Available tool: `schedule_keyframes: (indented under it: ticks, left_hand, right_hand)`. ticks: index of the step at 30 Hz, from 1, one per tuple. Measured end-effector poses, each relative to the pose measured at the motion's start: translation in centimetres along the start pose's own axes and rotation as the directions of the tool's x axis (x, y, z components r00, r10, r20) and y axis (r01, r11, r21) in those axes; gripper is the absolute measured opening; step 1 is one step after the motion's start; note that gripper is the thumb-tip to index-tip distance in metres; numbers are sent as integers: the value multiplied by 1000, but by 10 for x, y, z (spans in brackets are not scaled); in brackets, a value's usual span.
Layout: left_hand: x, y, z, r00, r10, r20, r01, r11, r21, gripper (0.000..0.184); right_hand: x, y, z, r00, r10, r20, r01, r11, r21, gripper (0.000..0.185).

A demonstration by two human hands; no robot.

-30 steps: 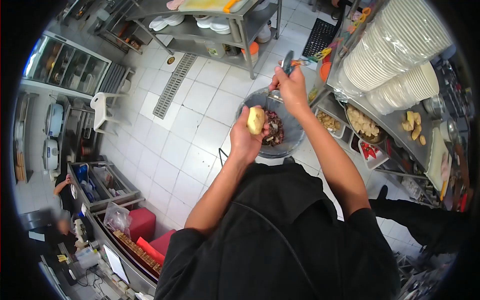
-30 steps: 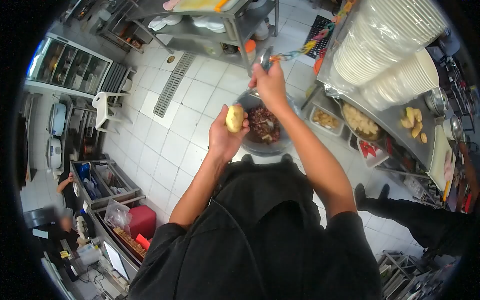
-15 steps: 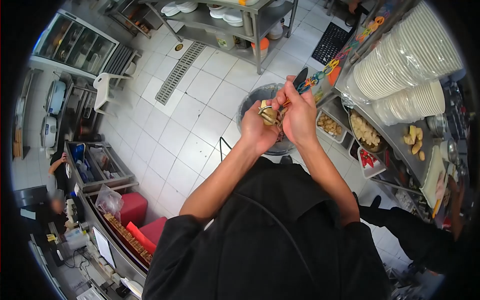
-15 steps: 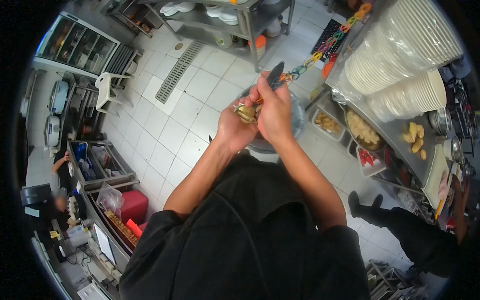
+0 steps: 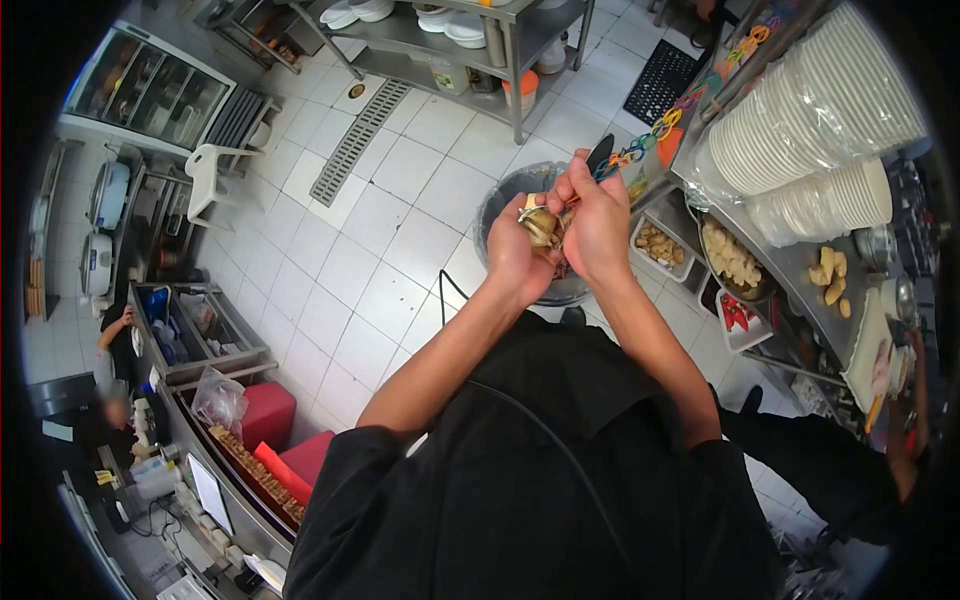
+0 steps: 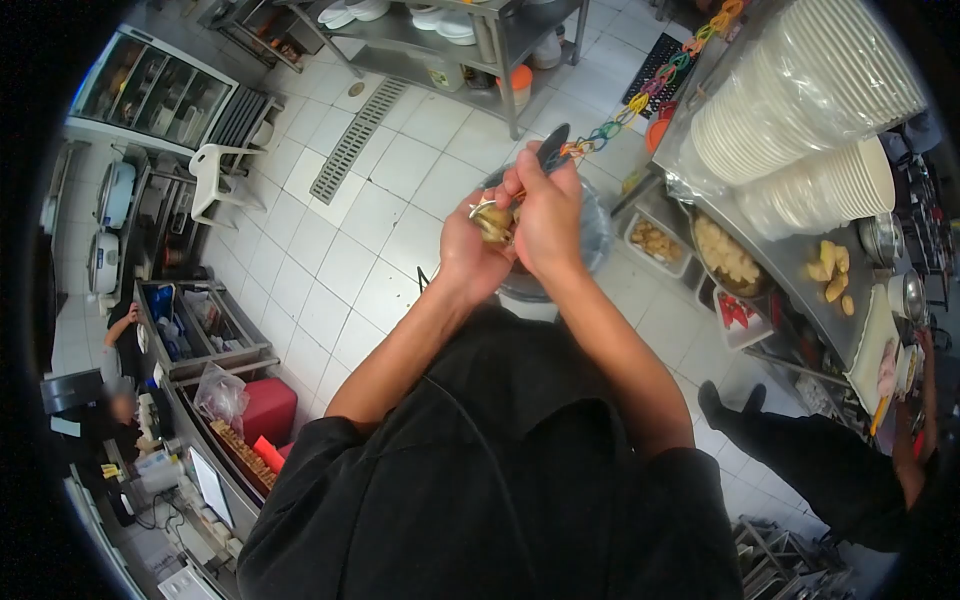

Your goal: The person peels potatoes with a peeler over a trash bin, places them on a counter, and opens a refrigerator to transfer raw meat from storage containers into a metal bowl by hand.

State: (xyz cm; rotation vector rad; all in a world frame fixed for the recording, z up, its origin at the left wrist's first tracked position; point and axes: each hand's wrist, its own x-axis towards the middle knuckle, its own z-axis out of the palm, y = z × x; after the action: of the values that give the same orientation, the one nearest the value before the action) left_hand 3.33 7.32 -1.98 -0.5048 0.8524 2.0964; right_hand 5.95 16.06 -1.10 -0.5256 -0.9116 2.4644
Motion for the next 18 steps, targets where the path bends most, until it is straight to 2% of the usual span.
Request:
schedule_keyframes:
  ticks: [6,9,10,11,12,13,16,18]
  left_hand:
    - [15,-11,-25,994,109,-17,-107,991,86,20]
    - [-1,-13,-29,985,132,107,-151,971,187,20]
    - [-9,-11,-26,977,122,177,-158,966,205,22]
    - [-11,-10,-24,975,123,184,-162,964,213,24]
    - [-13,-8,-21,973,130,189,-171,961,217,26]
    - [-13,-4,-19,969,150,197,-193,957,217,30]
    - [-11,4,-26,969,118,216,-151,979,140,33]
    - [-12,6,-30,973,98,210,-126,985,120,35]
  right_hand:
    - [16,9,-2,996,5,-91,-13,995,-95,9]
    - [51,24,-16,988,-104,-118,79,976,-204,15]
    - [69,34,-28,980,-86,-182,26,951,-307,19]
    - [87,47,-44,964,-73,-254,-36,915,-402,22]
    - [99,59,-58,945,-64,-321,-106,867,-487,25]
    - [109,67,-70,949,-128,-289,-76,795,-602,27]
    - [115,63,-81,951,-276,-143,7,478,-878,31]
    - [113,49,-80,940,-342,13,119,289,-950,30]
